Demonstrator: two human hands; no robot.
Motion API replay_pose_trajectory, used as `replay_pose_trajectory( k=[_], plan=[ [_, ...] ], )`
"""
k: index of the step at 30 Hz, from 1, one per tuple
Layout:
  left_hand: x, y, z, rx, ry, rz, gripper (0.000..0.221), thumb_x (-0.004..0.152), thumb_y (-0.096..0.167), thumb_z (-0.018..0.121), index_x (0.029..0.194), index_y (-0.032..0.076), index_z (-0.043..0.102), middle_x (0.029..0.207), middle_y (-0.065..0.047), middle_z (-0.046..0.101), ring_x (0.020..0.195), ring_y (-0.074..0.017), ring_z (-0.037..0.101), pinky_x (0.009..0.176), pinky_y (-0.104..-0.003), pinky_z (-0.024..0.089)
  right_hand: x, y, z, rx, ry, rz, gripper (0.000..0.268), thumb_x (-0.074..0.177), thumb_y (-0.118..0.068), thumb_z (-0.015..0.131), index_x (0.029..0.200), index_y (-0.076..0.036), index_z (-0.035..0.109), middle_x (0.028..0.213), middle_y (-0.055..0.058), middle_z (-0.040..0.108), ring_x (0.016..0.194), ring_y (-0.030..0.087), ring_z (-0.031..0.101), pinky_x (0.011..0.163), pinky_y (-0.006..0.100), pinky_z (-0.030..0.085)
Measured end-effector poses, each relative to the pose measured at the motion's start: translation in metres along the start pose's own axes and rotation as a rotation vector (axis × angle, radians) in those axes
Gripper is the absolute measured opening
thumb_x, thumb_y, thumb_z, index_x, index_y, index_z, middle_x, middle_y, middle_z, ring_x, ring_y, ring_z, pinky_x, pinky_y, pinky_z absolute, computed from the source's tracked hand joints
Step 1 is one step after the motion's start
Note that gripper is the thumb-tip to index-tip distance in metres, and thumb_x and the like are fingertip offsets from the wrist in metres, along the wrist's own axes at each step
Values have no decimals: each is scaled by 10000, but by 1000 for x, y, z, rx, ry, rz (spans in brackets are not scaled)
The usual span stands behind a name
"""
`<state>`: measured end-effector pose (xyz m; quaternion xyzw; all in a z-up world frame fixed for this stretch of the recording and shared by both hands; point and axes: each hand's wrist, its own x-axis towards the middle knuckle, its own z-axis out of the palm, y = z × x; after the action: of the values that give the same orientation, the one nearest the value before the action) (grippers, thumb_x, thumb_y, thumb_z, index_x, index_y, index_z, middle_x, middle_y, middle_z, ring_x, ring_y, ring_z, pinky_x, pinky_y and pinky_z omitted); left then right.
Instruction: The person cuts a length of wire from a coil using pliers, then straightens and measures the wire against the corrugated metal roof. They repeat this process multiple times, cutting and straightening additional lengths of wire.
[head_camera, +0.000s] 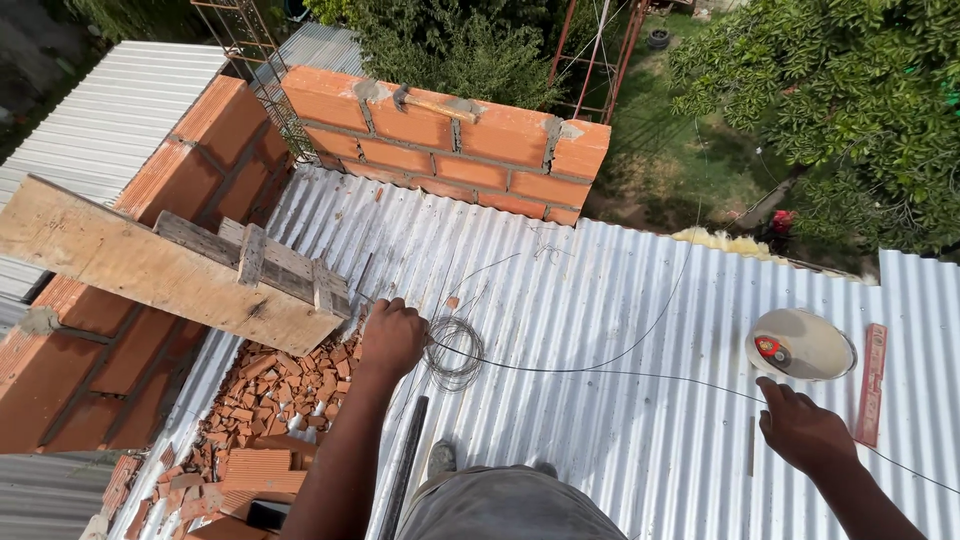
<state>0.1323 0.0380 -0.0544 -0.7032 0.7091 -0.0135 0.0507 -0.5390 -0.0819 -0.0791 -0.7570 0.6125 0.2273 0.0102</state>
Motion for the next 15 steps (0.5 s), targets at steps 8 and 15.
replay_pose_trajectory(
  k=[8,15],
  plan=[
    [-12,3,-36,-98,95,-4,312,985,430,614,977,182,803,983,-18,755,1031,-259,588,929,-433,386,13,11,66,-39,545,84,634,861,-228,533,1494,-193,508,1106,-73,746,876,170,786,750,385,617],
    [-14,17,-22,-73,494,-180,224,949,230,617,782,162,750,780,-17,668,839,-282,550,840,-438,384,5,-78,8,486,283,72,581,900,-238,529,1472,-164,457,1486,28,551,1124,324,700,757,551,606]
  ],
)
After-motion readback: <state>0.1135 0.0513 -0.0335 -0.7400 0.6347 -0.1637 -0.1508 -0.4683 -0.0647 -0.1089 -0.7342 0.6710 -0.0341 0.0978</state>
